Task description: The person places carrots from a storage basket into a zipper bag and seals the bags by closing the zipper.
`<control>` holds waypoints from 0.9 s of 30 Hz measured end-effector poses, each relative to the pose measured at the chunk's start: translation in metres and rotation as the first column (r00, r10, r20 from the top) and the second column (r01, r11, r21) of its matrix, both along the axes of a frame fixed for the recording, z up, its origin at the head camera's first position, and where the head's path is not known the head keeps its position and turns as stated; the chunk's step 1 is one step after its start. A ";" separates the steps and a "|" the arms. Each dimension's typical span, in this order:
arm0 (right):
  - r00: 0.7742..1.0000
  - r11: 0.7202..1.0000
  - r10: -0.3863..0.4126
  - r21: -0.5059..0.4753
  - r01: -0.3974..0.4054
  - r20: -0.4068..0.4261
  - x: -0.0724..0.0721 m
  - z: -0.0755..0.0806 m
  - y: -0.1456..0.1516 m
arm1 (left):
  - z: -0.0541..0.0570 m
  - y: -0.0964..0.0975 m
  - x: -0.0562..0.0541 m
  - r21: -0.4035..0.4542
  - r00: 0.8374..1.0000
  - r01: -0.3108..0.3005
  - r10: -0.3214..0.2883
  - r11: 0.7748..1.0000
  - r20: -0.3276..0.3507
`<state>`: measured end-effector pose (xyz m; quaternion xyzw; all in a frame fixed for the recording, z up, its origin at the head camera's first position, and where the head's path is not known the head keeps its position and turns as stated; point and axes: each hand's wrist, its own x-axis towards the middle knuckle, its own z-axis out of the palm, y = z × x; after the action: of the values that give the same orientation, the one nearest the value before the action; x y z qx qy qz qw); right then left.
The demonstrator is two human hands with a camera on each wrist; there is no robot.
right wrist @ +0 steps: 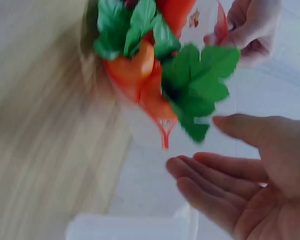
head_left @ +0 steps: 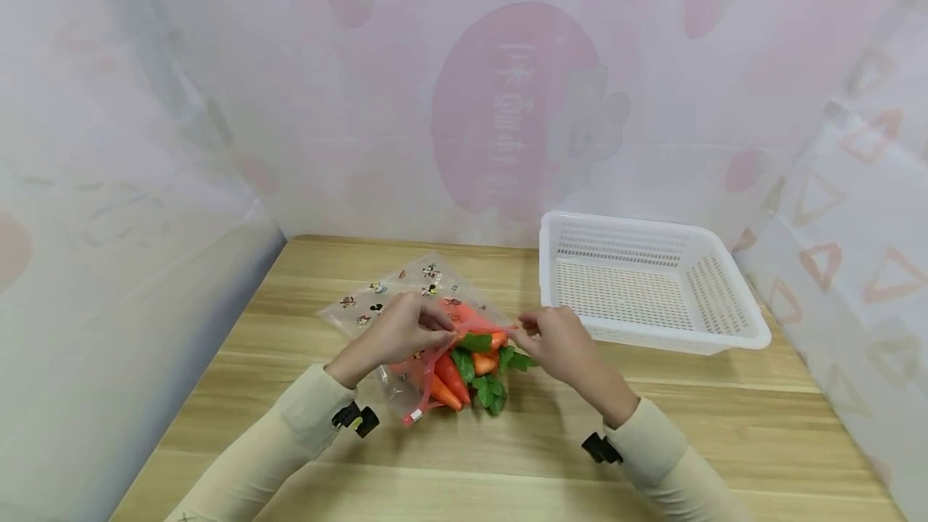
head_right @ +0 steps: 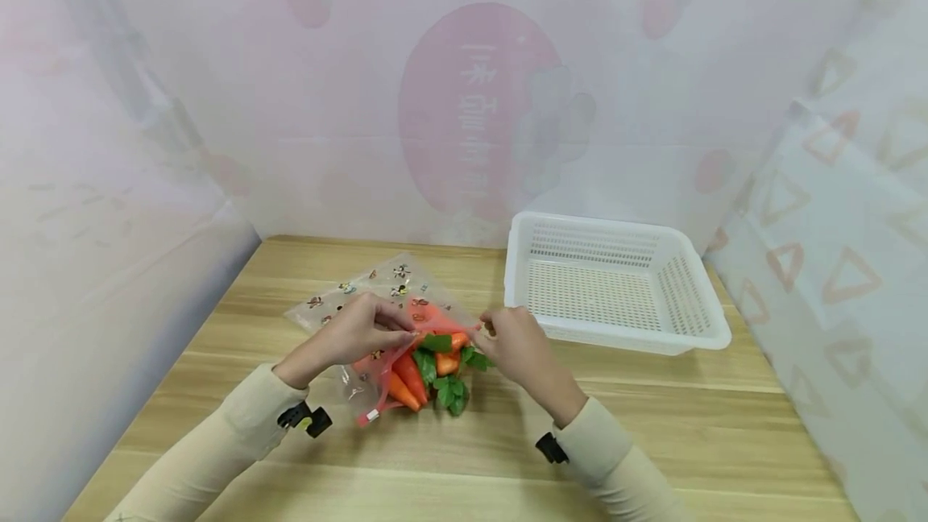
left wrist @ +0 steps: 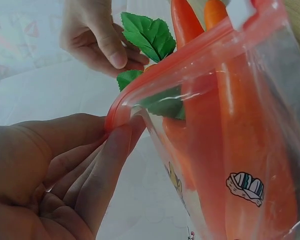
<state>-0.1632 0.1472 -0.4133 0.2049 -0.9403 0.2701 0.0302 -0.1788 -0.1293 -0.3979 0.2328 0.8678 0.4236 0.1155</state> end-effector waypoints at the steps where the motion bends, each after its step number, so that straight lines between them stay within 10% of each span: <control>1: 0.999 0.999 0.030 0.023 -0.029 -0.034 -0.002 0.001 0.004 | 0.001 0.000 0.000 0.000 1.000 -0.001 0.001 1.000 -0.002; 8: 0.951 0.959 0.240 0.202 -0.201 -0.196 -0.015 -0.011 0.017 | 0.002 0.000 0.001 -0.004 1.000 -0.003 0.003 1.000 0.001; 17: 0.838 0.933 0.320 0.299 -0.199 -0.442 -0.022 -0.034 0.014 | 0.001 -0.001 0.003 -0.013 1.000 -0.014 0.013 1.000 -0.012; 27: 0.812 0.932 0.320 0.316 -0.178 -0.488 -0.021 -0.037 0.012 | 0.001 -0.008 0.006 -0.006 1.000 -0.003 0.003 1.000 -0.026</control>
<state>-0.1844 0.1592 -0.4501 0.3959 -0.8862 0.0811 0.2265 -0.1729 -0.1373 -0.3970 0.2366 0.8709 0.4179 0.1043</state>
